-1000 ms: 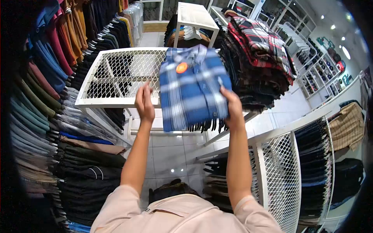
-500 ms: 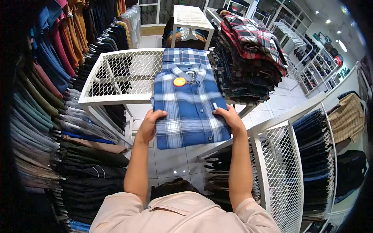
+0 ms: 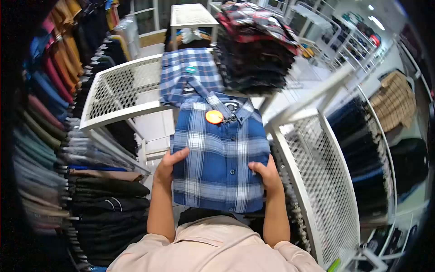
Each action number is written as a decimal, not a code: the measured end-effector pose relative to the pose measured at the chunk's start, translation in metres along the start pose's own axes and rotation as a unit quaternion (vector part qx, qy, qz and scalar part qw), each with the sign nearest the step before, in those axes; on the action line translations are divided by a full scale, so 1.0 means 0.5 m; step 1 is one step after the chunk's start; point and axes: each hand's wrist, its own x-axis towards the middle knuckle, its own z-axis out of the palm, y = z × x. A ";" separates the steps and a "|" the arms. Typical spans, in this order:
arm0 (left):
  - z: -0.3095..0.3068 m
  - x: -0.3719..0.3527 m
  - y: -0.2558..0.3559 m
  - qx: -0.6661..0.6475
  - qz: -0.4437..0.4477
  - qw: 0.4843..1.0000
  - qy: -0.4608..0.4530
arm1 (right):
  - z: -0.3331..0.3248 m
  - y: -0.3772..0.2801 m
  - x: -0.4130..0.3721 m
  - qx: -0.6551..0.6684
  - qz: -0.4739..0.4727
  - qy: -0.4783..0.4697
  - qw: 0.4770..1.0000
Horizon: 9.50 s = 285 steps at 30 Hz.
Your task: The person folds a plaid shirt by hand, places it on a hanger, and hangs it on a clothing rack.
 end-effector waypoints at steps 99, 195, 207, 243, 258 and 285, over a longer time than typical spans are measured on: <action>0.880 0.317 -0.479 0.353 0.179 0.762 -0.513 | -0.529 -0.069 -0.434 -0.171 -0.130 0.683 0.698; 0.976 0.166 -0.724 0.248 0.059 0.819 -0.513 | -0.093 0.139 -0.470 -0.322 -0.064 0.710 0.623; 0.859 0.254 -0.703 0.042 -0.145 0.841 -0.520 | -0.542 0.077 -0.371 -0.382 -0.016 0.675 0.631; 0.887 0.434 -0.422 0.483 0.407 0.743 -0.221 | -0.782 -0.279 -0.757 -0.476 0.131 0.688 0.532; 0.427 0.208 -0.322 0.667 0.216 0.643 -0.307 | -0.270 0.094 -0.568 -0.338 0.202 0.731 0.557; 0.340 0.192 -0.363 0.356 -0.017 0.848 -0.392 | -0.247 0.027 -0.575 -0.482 0.107 0.784 0.375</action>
